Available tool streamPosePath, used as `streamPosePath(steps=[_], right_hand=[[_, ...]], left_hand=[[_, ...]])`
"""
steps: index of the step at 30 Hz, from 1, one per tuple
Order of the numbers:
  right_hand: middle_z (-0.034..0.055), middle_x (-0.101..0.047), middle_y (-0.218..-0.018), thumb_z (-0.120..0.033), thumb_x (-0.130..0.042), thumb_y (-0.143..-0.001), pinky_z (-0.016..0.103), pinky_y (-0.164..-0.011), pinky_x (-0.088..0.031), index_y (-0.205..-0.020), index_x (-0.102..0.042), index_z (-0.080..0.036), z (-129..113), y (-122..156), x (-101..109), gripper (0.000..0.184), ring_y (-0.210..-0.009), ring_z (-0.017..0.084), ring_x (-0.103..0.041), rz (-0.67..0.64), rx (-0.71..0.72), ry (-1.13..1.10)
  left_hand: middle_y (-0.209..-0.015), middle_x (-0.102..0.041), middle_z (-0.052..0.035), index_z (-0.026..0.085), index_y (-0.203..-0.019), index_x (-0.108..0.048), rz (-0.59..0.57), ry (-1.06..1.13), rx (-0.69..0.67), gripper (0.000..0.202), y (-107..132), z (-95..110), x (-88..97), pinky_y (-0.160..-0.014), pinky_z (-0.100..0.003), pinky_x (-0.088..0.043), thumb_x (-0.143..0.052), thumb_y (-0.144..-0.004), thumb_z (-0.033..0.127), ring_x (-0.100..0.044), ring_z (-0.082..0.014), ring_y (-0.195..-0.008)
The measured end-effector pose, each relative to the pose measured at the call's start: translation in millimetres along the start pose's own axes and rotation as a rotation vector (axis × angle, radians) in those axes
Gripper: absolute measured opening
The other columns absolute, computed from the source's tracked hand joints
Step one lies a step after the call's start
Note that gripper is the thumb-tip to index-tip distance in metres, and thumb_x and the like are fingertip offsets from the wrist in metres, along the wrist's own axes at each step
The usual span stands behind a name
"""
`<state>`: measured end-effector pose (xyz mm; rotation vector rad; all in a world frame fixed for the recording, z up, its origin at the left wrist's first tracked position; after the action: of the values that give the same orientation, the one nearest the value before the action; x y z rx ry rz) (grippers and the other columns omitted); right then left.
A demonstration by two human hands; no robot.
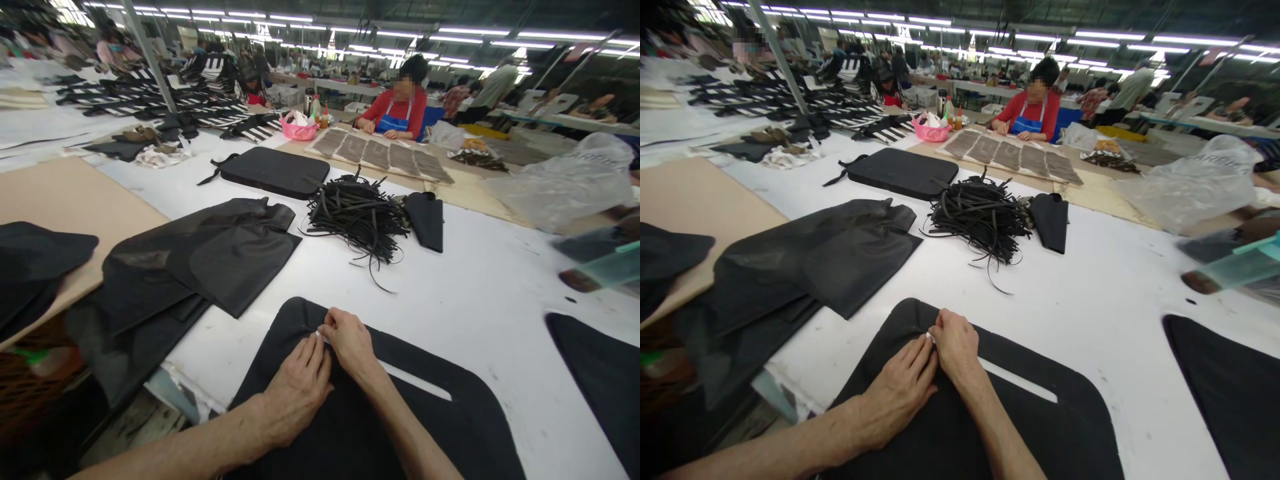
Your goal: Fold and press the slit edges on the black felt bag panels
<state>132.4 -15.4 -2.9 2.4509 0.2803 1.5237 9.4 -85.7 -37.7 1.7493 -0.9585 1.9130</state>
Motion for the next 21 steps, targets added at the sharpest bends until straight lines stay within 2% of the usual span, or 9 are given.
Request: streamPosePath(steps=[8, 13, 15, 18, 21], right_hand=[[0.0008, -0.064, -0.073, -0.030, -0.059, -0.068, 0.025, -0.056, -0.033, -0.069, -0.060, -0.023, -3.4, -11.7, 7.0, 0.007, -0.070, 0.016, -0.057, -0.071, -0.076, 0.062], [0.0058, -0.067, -0.079, -0.030, -0.060, -0.067, 0.028, -0.057, -0.037, -0.073, -0.063, -0.021, -5.4, -9.7, 11.9, 0.012, -0.075, 0.021, -0.061, -0.059, -0.077, 0.089], [0.0077, -0.068, -0.081, -0.032, -0.060, -0.068, 0.029, -0.060, -0.039, -0.075, -0.064, -0.020, -6.4, -5.4, 12.3, 0.014, -0.077, 0.023, -0.062, -0.040, -0.061, 0.095], [0.0053, -0.067, -0.085, -0.033, -0.057, -0.074, 0.029, -0.065, -0.040, -0.081, -0.064, -0.022, -2.2, 0.8, 11.1, 0.014, -0.083, 0.021, -0.061, 0.008, -0.010, 0.103], [0.0010, -0.065, -0.092, -0.034, -0.053, -0.082, 0.027, -0.068, -0.039, -0.088, -0.062, -0.025, 20.2, 9.2, 13.1, 0.014, -0.083, 0.017, -0.059, 0.078, 0.013, 0.121]], left_hand=[[-0.123, -0.054, -0.0199, 0.006, -0.118, -0.049, -0.025, 0.019, 0.013, 0.041, 0.4, 1.7, 5.0, -0.100, -0.041, -0.035, -0.045, -0.087, 0.033, -0.047, -0.0287, -0.117], [-0.121, -0.056, -0.0182, 0.007, -0.116, -0.052, -0.037, -0.027, -0.009, 0.039, -0.8, 2.2, 4.7, -0.098, -0.040, -0.039, -0.049, -0.085, 0.032, -0.049, -0.0292, -0.115], [-0.119, -0.057, -0.0171, 0.008, -0.114, -0.054, -0.008, -0.053, -0.016, 0.037, -0.8, 2.9, 5.2, -0.096, -0.040, -0.040, -0.050, -0.084, 0.029, -0.051, -0.0286, -0.113], [-0.114, -0.061, -0.0141, 0.012, -0.110, -0.058, 0.100, -0.073, -0.041, 0.032, -1.0, 0.1, 6.7, -0.097, -0.045, -0.037, -0.047, -0.085, 0.027, -0.054, -0.0280, -0.109], [-0.110, -0.064, -0.0111, 0.015, -0.104, -0.062, 0.205, -0.087, -0.114, 0.029, -2.4, -7.7, 5.8, -0.097, -0.047, -0.035, -0.046, -0.085, 0.029, -0.054, -0.0285, -0.108]])
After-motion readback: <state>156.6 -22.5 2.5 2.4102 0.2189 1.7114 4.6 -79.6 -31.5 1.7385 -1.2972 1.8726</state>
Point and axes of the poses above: each hand's wrist, its own y-axis away from the middle knuckle, its own x-axis out of the back of the hand, z = x × y, the point moved 1 cm from there along -y, towards the middle knuckle
